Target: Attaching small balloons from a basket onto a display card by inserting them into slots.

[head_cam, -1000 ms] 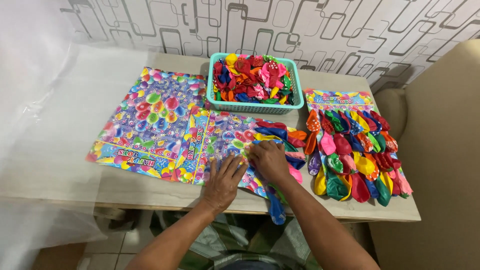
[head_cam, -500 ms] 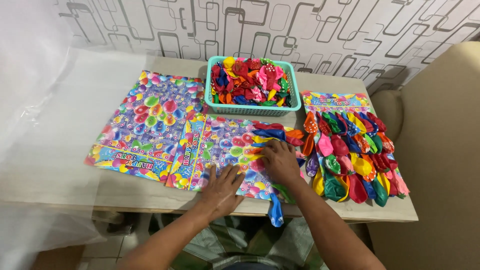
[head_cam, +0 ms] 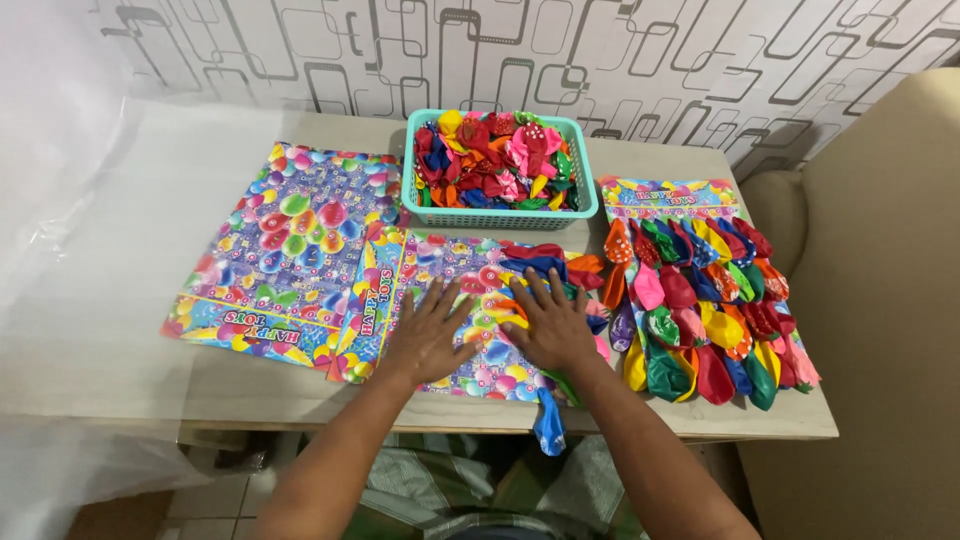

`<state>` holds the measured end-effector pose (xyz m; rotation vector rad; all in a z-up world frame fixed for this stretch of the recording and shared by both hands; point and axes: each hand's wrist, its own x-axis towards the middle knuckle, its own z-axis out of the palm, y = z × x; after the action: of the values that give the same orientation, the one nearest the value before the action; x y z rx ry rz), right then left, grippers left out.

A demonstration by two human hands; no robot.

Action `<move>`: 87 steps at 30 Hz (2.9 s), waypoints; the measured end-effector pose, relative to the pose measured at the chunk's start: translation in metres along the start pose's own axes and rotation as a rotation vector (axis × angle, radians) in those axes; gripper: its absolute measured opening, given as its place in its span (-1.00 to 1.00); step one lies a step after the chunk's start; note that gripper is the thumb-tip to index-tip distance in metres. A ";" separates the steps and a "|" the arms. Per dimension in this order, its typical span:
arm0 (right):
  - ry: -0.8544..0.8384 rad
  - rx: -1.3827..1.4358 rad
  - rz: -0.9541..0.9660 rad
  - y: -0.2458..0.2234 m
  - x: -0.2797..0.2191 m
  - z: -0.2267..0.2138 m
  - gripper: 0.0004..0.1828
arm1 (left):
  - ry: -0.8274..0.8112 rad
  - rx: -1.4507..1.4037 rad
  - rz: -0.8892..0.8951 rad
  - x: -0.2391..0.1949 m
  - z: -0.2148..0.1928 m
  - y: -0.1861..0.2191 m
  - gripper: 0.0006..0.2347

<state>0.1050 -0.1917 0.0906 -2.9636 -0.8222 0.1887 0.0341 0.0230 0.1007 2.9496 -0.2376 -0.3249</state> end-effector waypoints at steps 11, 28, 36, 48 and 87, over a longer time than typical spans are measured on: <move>0.084 -0.047 -0.010 0.005 0.014 0.017 -0.16 | -0.010 -0.032 -0.026 0.017 -0.023 0.023 -0.44; -0.079 0.004 0.041 -0.003 0.013 -0.005 -0.17 | -0.033 0.013 -0.179 0.010 -0.012 -0.061 -0.38; -0.014 0.070 0.044 -0.001 0.011 0.003 -0.20 | 0.824 0.146 -0.042 0.084 0.024 -0.112 -0.66; 0.018 0.068 0.040 0.004 0.016 0.013 -0.21 | 0.281 -0.060 -0.079 0.140 -0.060 -0.068 -0.43; -0.005 1.910 0.078 0.002 0.032 0.011 -0.79 | 0.423 -0.821 0.283 0.024 -0.023 0.000 -0.56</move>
<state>0.1320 -0.1763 0.0768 -1.1562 -0.1546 0.5490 0.0622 0.0223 0.1177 2.0691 -0.3519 0.2049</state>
